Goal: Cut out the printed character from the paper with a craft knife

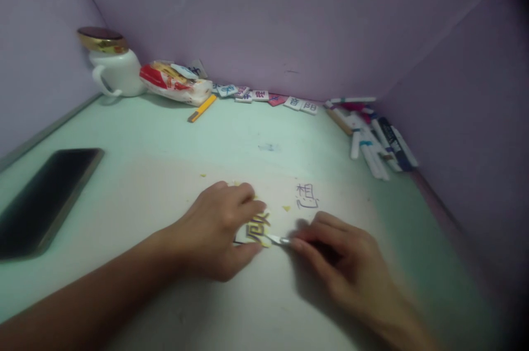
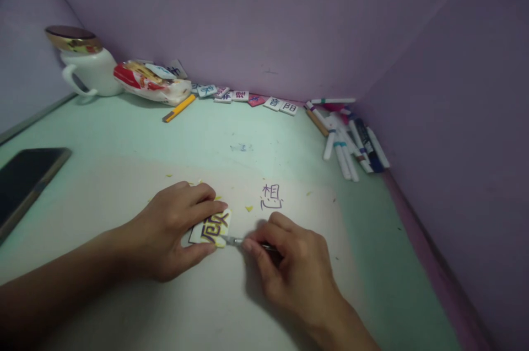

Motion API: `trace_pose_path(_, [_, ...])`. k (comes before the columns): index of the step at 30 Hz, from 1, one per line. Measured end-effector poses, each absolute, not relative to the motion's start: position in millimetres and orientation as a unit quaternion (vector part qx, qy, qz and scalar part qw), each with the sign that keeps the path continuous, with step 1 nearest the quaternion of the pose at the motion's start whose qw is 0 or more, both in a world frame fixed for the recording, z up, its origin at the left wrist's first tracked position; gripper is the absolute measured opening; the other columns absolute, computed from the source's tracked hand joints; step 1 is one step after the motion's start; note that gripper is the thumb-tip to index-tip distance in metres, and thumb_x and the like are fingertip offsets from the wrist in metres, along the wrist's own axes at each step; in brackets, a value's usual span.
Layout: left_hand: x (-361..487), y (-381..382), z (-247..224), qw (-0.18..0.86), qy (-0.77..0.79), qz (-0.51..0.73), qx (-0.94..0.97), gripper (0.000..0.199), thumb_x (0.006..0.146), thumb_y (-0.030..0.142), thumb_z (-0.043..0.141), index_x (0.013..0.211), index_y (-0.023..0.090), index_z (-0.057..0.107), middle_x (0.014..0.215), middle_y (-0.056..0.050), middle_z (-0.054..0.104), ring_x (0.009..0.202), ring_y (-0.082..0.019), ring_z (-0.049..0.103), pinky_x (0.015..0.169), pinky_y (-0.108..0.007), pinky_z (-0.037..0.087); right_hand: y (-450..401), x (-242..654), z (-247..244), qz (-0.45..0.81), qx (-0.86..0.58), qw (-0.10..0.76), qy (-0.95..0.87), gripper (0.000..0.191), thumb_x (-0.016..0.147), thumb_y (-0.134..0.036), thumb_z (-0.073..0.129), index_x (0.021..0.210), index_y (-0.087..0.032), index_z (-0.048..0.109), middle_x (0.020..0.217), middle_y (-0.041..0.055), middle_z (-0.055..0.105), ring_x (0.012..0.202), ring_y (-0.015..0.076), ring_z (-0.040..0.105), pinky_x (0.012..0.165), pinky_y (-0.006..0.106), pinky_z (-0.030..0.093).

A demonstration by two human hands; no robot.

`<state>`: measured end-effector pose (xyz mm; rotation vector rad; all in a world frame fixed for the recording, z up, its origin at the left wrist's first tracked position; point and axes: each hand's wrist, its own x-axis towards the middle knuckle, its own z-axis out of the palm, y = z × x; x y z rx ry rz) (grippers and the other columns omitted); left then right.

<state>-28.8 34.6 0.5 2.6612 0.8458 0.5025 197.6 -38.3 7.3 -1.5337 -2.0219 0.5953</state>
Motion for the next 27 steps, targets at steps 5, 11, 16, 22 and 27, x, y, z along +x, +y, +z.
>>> trace_pose_path(5, [-29, 35, 1, 0.152, 0.299, 0.176, 0.925, 0.032, 0.078, 0.033, 0.057, 0.104, 0.016, 0.063, 0.094, -0.008, 0.058, 0.070, -0.020, 0.047, 0.067, -0.037, 0.041, -39, 193, 6, 0.143, -0.585, 0.270, -0.751, 0.020, 0.089, -0.030, 0.057, 0.077, -0.021, 0.071, 0.063, -0.0010, 0.058, 0.046, 0.0111, 0.054, 0.043, 0.024, 0.037])
trace_pose_path(11, [-29, 35, 0, 0.147, 0.296, 0.176, 0.928, 0.032, 0.077, 0.032, 0.058, 0.104, 0.016, 0.063, 0.095, -0.008, 0.057, 0.071, -0.020, 0.048, 0.066, -0.037, 0.040, -40, 192, 11, 0.132, -0.576, 0.232, -0.773, 0.025, 0.090, -0.032, 0.054, 0.074, -0.022, 0.070, 0.061, -0.0019, 0.056, 0.042, 0.0105, 0.051, 0.042, 0.024, 0.033])
trace_pose_path(16, [-30, 36, 4, 0.158, 0.300, 0.155, 0.928, 0.033, 0.079, 0.035, 0.058, 0.107, 0.017, 0.062, 0.098, -0.009, 0.058, 0.072, -0.020, 0.049, 0.068, -0.038, 0.042, -40, 198, 12, 0.197, -0.567, 0.230, -0.766, 0.020, 0.089, -0.028, 0.055, 0.075, -0.022, 0.070, 0.063, -0.0014, 0.059, 0.048, 0.0112, 0.054, 0.045, 0.024, 0.036])
trace_pose_path(22, [-34, 42, 12, 0.210, 0.289, 0.093, 0.929, 0.043, 0.074, 0.026, 0.060, 0.117, 0.022, 0.059, 0.106, -0.007, 0.057, 0.083, -0.023, 0.052, 0.076, -0.040, 0.046, -41, 195, 7, 0.167, -0.576, 0.280, -0.750, 0.019, 0.089, -0.028, 0.058, 0.079, -0.020, 0.071, 0.063, -0.0009, 0.057, 0.047, 0.0111, 0.053, 0.044, 0.024, 0.038])
trace_pose_path(27, [-36, 43, 11, 0.213, 0.287, 0.095, 0.929, 0.044, 0.074, 0.028, 0.059, 0.117, 0.023, 0.059, 0.105, -0.006, 0.056, 0.082, -0.023, 0.052, 0.076, -0.040, 0.045, -41, 191, 8, 0.133, -0.559, 0.263, -0.775, 0.021, 0.089, -0.028, 0.057, 0.079, -0.018, 0.073, 0.061, -0.0005, 0.056, 0.044, 0.0112, 0.052, 0.042, 0.025, 0.035])
